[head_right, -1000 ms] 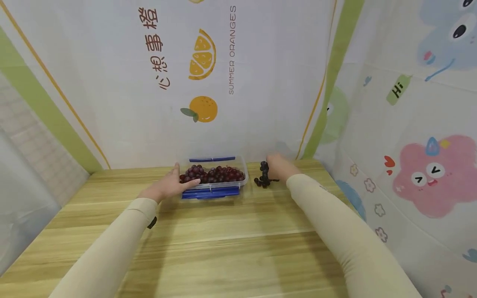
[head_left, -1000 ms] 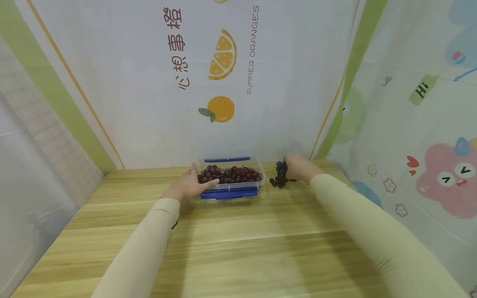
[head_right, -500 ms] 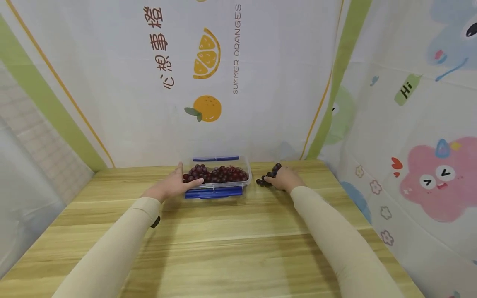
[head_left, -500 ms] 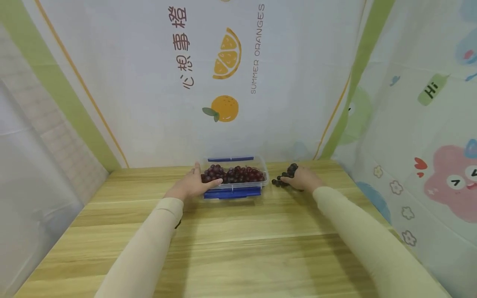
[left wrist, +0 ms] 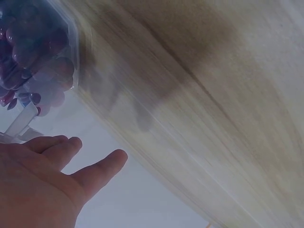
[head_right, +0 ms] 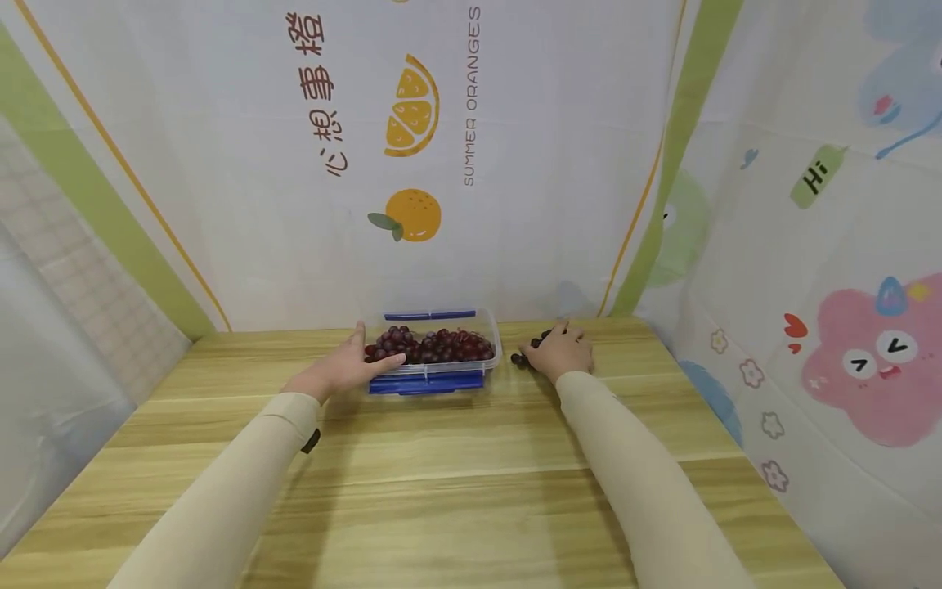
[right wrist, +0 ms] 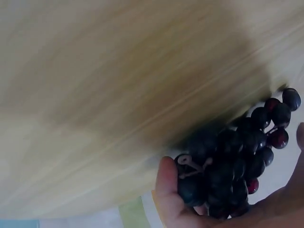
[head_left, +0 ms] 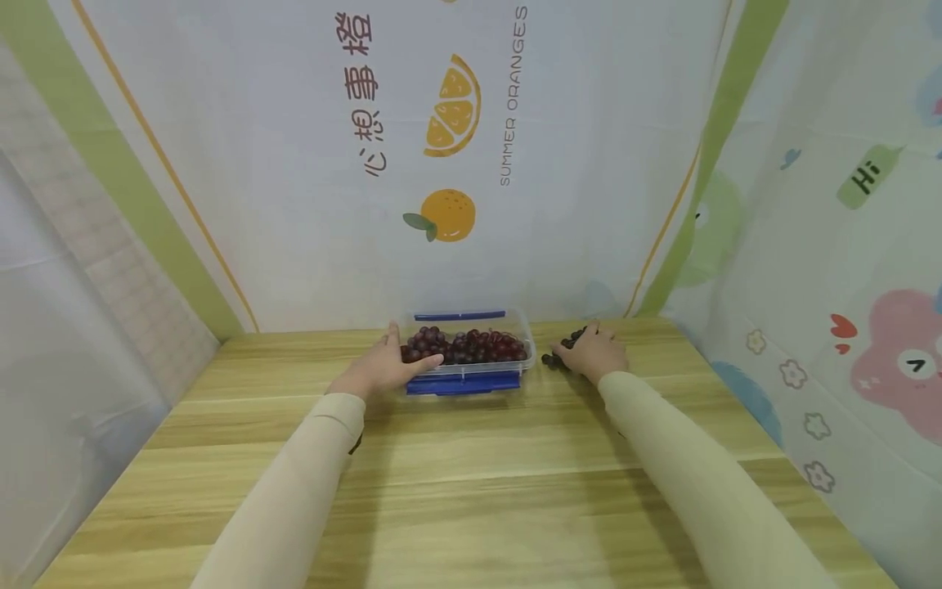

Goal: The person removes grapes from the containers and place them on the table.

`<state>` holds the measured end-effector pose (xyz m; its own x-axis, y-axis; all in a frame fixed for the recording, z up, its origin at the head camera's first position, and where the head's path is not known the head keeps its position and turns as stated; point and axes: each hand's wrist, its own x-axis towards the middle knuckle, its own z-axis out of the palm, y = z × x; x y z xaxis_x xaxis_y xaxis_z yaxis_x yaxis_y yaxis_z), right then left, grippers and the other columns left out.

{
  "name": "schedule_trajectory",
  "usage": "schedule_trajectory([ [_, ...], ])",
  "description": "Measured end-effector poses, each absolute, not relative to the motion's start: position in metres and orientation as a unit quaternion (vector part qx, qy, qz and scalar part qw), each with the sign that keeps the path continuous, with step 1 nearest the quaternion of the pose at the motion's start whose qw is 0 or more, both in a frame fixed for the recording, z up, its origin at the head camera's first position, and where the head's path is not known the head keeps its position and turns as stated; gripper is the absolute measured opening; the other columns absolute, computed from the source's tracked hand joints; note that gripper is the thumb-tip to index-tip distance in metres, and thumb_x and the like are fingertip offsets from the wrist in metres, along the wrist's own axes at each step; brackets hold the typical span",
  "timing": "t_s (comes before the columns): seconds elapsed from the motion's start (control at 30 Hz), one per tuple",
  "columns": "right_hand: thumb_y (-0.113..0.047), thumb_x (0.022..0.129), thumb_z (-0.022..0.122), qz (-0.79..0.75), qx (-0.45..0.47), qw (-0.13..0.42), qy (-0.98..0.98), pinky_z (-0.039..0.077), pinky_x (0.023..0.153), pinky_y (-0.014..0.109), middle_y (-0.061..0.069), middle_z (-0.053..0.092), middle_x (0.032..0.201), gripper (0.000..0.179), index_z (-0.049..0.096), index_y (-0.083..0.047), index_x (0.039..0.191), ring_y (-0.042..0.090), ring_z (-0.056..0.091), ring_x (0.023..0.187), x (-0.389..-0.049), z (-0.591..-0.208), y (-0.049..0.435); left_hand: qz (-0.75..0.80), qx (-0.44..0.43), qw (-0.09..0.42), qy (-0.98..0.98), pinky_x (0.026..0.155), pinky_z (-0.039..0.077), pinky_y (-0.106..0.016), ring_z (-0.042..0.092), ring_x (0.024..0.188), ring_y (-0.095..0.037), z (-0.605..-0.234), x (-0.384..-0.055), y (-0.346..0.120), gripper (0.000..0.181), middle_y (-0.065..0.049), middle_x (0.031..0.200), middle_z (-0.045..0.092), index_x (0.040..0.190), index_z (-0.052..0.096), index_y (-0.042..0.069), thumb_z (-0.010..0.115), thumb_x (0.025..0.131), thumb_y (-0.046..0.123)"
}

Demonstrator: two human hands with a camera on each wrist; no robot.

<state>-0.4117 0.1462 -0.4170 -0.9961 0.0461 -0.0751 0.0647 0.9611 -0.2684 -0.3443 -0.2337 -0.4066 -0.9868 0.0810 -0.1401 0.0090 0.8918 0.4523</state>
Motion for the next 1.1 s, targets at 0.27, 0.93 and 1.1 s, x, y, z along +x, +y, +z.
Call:
schedule_trajectory([
  [0.27, -0.055, 0.099, 0.065, -0.176, 0.020, 0.091, 0.980, 0.040, 0.120, 0.070, 0.050, 0.006, 0.164, 0.117, -0.006, 0.010, 0.166, 0.068, 0.040, 0.142, -0.424, -0.414, 0.145, 0.239, 0.021, 0.078, 0.968, 0.129, 0.024, -0.068, 0.016, 0.164, -0.050, -0.405, -0.343, -0.232, 0.144, -0.027, 0.178, 0.004, 0.168, -0.019, 0.006, 0.038, 0.079, 0.104],
  [0.93, -0.046, 0.104, 0.062, -0.213, -0.049, 0.149, 0.964, 0.025, 0.126, 0.074, 0.039, -0.008, 0.173, 0.103, -0.003, -0.004, 0.171, 0.059, 0.001, 0.161, -0.423, -0.398, 0.146, 0.254, 0.017, 0.090, 0.963, 0.129, 0.024, -0.069, 0.015, 0.164, -0.050, -0.405, -0.342, -0.234, 0.143, -0.026, 0.178, 0.001, 0.168, -0.020, 0.007, 0.041, 0.080, 0.102],
  [1.1, -0.065, 0.100, 0.059, -0.147, -0.025, 0.084, 0.985, 0.042, 0.118, 0.070, 0.040, 0.007, 0.172, 0.107, 0.009, -0.002, 0.171, 0.060, 0.038, 0.149, -0.414, -0.399, 0.128, 0.252, 0.018, 0.088, 0.964, 0.129, 0.025, -0.068, 0.016, 0.163, -0.050, -0.405, -0.342, -0.233, 0.141, -0.027, 0.178, 0.002, 0.168, -0.019, 0.007, 0.040, 0.081, 0.102],
])
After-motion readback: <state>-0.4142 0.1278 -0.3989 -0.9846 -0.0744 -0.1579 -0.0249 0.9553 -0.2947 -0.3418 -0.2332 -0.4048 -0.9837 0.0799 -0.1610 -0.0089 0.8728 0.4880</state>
